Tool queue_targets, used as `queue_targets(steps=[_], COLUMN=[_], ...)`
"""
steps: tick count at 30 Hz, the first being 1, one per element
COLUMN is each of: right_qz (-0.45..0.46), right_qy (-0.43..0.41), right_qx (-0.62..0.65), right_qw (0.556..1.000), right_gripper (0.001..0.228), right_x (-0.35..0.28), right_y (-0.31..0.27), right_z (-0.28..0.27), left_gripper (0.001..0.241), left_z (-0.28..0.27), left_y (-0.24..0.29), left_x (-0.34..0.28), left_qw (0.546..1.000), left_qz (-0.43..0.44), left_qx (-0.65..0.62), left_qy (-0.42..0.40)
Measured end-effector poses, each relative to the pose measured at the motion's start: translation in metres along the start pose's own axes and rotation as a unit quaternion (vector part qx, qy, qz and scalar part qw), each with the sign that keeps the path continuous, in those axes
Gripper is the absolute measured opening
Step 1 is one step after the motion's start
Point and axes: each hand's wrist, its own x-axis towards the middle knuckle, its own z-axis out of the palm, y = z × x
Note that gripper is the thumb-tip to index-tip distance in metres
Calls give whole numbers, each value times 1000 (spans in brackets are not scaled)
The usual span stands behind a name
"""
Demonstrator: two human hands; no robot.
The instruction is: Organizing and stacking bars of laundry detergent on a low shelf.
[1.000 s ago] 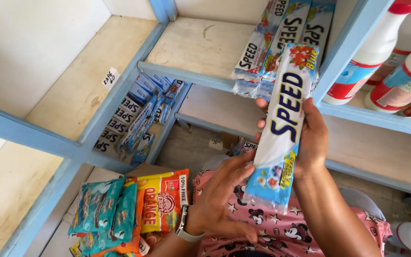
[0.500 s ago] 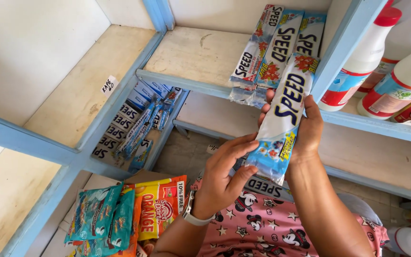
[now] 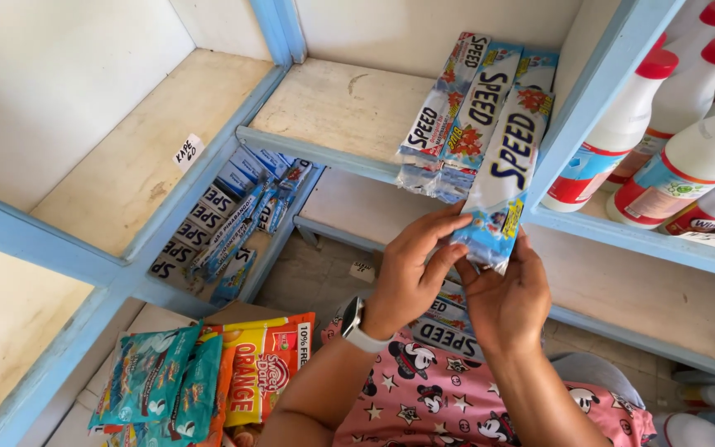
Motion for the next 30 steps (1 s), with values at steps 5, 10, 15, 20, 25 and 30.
queue_targets(steps=[5,10,15,20,25,30], right_qz=[-55,-118,-186,-214,-194,-166], right_qy=[9,1,-21,18,59,105], right_qx=[-126,-170,-225,-301,-325,-377], right_qw=[990,978,956,929,924,905], right_gripper=[52,45,37,26,22,24], right_x=[-12,-16,-21,-29,-37,-46], right_y=[-2,-4,-4,-4,-10,-23], right_z=[-8,-23,-43,-90,-132,-167], left_gripper=[30,29,31,49,32,29], left_z=[14,22,17,-9,-2,12], left_y=[-24,-46,-47,-9,-15,-36], left_x=[20,41,53,62,62,74], left_qw=[1000,1000,999,972,962,962], left_qz=[12,-10,-17,148,144,119], left_qx=[-3,-1,40,180,226,227], left_qy=[9,-4,-30,-31,-46,-92])
